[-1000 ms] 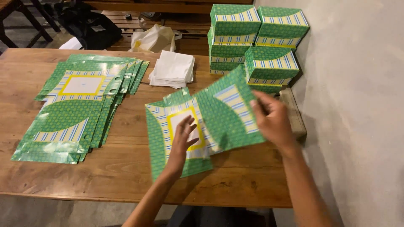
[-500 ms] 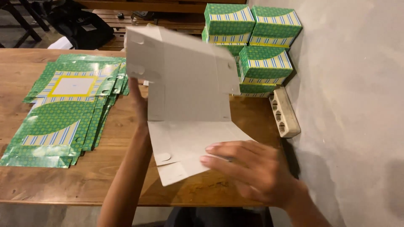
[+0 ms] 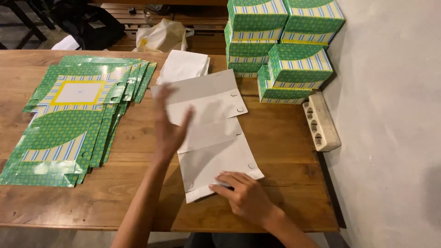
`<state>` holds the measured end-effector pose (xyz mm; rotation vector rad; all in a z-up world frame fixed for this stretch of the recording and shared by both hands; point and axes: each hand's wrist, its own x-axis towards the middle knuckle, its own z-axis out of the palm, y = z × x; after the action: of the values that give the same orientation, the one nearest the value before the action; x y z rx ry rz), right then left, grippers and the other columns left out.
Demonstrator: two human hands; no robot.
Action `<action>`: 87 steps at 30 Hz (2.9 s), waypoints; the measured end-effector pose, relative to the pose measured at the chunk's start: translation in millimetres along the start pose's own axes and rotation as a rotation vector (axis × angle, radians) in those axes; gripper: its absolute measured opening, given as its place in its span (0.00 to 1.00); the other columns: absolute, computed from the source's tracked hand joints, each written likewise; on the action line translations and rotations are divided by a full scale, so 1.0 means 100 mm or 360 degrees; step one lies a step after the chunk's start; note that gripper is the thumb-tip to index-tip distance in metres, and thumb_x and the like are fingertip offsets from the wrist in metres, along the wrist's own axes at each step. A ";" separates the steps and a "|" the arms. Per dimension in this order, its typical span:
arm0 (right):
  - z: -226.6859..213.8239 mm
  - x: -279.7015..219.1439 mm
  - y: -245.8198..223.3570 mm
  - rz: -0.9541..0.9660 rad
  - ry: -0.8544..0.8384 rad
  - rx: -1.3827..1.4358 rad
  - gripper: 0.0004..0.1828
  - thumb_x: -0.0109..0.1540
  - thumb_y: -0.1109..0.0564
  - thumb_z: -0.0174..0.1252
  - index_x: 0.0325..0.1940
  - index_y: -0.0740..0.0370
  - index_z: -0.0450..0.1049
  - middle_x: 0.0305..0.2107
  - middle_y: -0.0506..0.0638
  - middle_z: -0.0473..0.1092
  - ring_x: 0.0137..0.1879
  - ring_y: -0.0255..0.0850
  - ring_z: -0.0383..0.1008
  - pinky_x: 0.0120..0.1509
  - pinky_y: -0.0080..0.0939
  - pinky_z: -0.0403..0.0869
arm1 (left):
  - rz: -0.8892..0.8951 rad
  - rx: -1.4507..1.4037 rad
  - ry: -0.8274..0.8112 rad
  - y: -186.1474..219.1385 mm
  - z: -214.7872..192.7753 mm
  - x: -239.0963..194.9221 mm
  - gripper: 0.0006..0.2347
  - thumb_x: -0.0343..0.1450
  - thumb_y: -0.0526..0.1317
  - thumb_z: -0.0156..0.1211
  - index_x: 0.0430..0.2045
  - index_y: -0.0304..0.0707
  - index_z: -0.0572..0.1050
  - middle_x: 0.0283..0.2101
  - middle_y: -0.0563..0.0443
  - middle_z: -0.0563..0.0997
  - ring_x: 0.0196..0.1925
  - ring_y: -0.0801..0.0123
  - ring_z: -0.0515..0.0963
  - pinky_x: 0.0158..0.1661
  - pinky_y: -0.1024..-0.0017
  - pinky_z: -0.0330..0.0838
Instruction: Assembling a cardboard box by folding along pre-scored lines and pressing flaps.
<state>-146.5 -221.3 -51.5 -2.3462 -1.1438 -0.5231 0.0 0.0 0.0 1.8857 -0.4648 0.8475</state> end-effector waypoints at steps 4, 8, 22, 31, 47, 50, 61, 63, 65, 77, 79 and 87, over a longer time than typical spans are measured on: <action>-0.08 -0.01 -0.13 0.0076 0.0044 -0.0007 0.22 0.57 0.73 0.48 0.51 0.61 0.78 0.51 0.57 0.74 0.61 0.55 0.73 0.63 0.53 0.73 | 0.0047 -0.0254 -0.0937 -0.07 0.18 -0.18 0.22 0.71 0.45 0.65 0.59 0.42 0.68 0.65 0.44 0.71 0.68 0.56 0.70 0.67 0.57 0.59; -0.26 -0.05 -0.10 0.0210 0.0009 0.0057 0.22 0.54 0.76 0.49 0.48 0.64 0.76 0.47 0.56 0.73 0.57 0.53 0.74 0.62 0.52 0.72 | 0.0043 0.0040 -0.1692 0.03 0.34 -0.41 0.42 0.63 0.61 0.65 0.70 0.42 0.55 0.76 0.34 0.47 0.79 0.46 0.40 0.71 0.41 0.26; -0.68 -0.27 0.33 0.0466 0.0025 -0.0210 0.20 0.56 0.67 0.61 0.50 0.54 0.80 0.49 0.48 0.75 0.58 0.46 0.74 0.70 0.54 0.69 | 0.0024 0.0127 -0.1865 0.09 0.30 -0.39 0.54 0.53 0.70 0.67 0.73 0.47 0.51 0.78 0.39 0.39 0.80 0.52 0.30 0.70 0.47 0.15; -0.73 0.09 0.42 0.0478 -0.0231 0.0243 0.10 0.56 0.54 0.69 0.42 0.51 0.85 0.42 0.44 0.77 0.53 0.42 0.73 0.56 0.48 0.73 | 0.0052 0.0112 -0.1903 0.03 0.29 -0.38 0.55 0.51 0.70 0.67 0.73 0.45 0.51 0.78 0.39 0.40 0.80 0.50 0.33 0.70 0.46 0.16; -0.78 0.73 0.84 0.0767 -0.1208 0.0386 0.50 0.45 0.35 0.79 0.69 0.40 0.70 0.76 0.64 0.41 0.81 0.64 0.32 0.78 0.73 0.29 | -0.0032 0.0188 -0.1798 0.02 0.25 -0.38 0.60 0.46 0.73 0.71 0.73 0.46 0.53 0.77 0.34 0.46 0.79 0.39 0.39 0.69 0.37 0.18; -0.72 0.68 0.88 0.0716 -0.1158 0.0467 0.50 0.46 0.37 0.79 0.71 0.43 0.68 0.76 0.65 0.38 0.81 0.64 0.29 0.78 0.72 0.24 | -0.0045 0.0252 -0.1750 0.03 0.27 -0.44 0.60 0.46 0.75 0.68 0.73 0.46 0.53 0.78 0.33 0.46 0.79 0.39 0.38 0.70 0.37 0.19; -0.65 0.58 0.97 0.0664 -0.1172 0.0419 0.56 0.45 0.31 0.78 0.73 0.43 0.64 0.77 0.61 0.35 0.81 0.62 0.27 0.77 0.72 0.23 | 0.0030 0.0492 -0.1636 0.16 0.40 -0.58 0.63 0.46 0.80 0.62 0.74 0.41 0.49 0.77 0.29 0.44 0.79 0.35 0.36 0.68 0.35 0.17; -0.65 0.58 0.96 0.0637 -0.1213 0.0349 0.62 0.42 0.27 0.78 0.74 0.45 0.61 0.77 0.62 0.35 0.81 0.62 0.28 0.77 0.72 0.24 | 0.0042 0.0494 -0.1634 0.16 0.41 -0.59 0.64 0.46 0.79 0.63 0.74 0.40 0.49 0.77 0.28 0.44 0.78 0.35 0.36 0.68 0.34 0.17; -0.66 0.60 0.93 0.0645 -0.1230 0.0353 0.64 0.41 0.27 0.77 0.75 0.45 0.59 0.77 0.62 0.33 0.81 0.62 0.26 0.77 0.72 0.23 | 0.0031 0.0477 -0.1640 0.16 0.41 -0.58 0.64 0.46 0.79 0.63 0.74 0.40 0.49 0.77 0.28 0.43 0.78 0.35 0.36 0.68 0.35 0.17; -0.74 0.64 0.77 0.0640 -0.1363 0.0294 0.73 0.39 0.23 0.76 0.77 0.53 0.52 0.76 0.69 0.29 0.80 0.65 0.20 0.76 0.73 0.18 | -0.0011 0.0428 -0.1702 0.17 0.38 -0.54 0.63 0.45 0.78 0.64 0.74 0.43 0.48 0.77 0.30 0.43 0.79 0.37 0.35 0.68 0.37 0.17; -0.72 0.62 0.84 0.0647 -0.1381 0.0300 0.72 0.39 0.23 0.76 0.78 0.53 0.52 0.76 0.69 0.30 0.81 0.65 0.19 0.75 0.73 0.18 | -0.0015 0.0441 -0.1715 0.17 0.38 -0.53 0.64 0.45 0.78 0.64 0.74 0.42 0.47 0.77 0.30 0.42 0.79 0.37 0.35 0.68 0.36 0.17; -0.70 0.53 1.02 0.0649 -0.1205 0.0529 0.55 0.51 0.34 0.74 0.76 0.49 0.58 0.78 0.60 0.35 0.82 0.59 0.26 0.78 0.69 0.24 | -0.0007 0.0410 -0.1724 0.21 0.35 -0.50 0.63 0.46 0.79 0.61 0.74 0.42 0.48 0.77 0.30 0.43 0.79 0.37 0.35 0.68 0.37 0.16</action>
<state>-42.8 -283.3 8.1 -2.4158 -0.8852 0.7008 -35.2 -42.9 -33.6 2.4807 -1.0207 -0.2225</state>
